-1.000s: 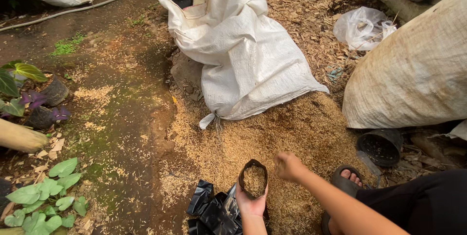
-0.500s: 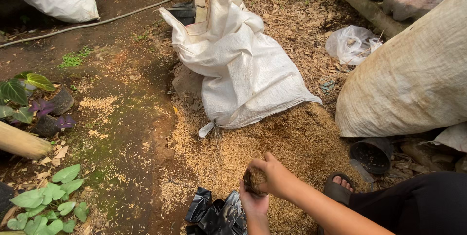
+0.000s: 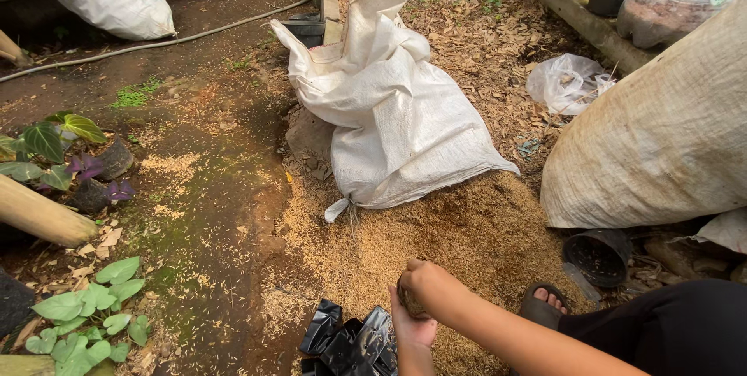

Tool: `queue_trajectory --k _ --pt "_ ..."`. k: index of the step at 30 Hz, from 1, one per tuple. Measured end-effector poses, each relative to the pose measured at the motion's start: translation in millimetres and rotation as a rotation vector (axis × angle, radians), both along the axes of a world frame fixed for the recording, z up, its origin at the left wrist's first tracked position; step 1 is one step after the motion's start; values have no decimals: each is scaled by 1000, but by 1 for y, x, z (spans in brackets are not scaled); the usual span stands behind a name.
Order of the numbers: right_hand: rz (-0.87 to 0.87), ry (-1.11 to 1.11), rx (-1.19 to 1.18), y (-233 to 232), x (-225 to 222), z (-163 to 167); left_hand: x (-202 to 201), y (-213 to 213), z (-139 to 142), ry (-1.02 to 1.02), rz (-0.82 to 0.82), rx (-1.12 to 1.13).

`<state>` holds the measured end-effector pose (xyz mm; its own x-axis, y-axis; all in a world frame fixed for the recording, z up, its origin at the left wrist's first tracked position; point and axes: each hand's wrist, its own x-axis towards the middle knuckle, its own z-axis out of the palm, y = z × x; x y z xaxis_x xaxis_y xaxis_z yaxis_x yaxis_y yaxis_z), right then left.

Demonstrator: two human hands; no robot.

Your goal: The person fills small black plastic nursery bags with a loose brown substrate from a large pile on the ground. They repeatedly scoop the material into each bag, press it down by hand, and place the filled bags in a growing cluster on the floor.

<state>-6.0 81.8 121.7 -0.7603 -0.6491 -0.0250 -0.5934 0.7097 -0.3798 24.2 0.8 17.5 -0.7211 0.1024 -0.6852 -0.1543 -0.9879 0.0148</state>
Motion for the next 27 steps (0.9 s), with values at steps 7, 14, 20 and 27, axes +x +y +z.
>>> queue_trajectory --k 7,14,20,27 --pt "90 171 61 16 -30 34 -2 -11 -7 56 -194 -94" --pt "295 -173 126 12 -51 86 4 -18 19 145 -415 -189" --pt "403 -91 109 27 -50 110 6 -14 49 264 -452 -212" --pt "180 -83 26 19 -67 81 16 -22 58 313 -245 -184"
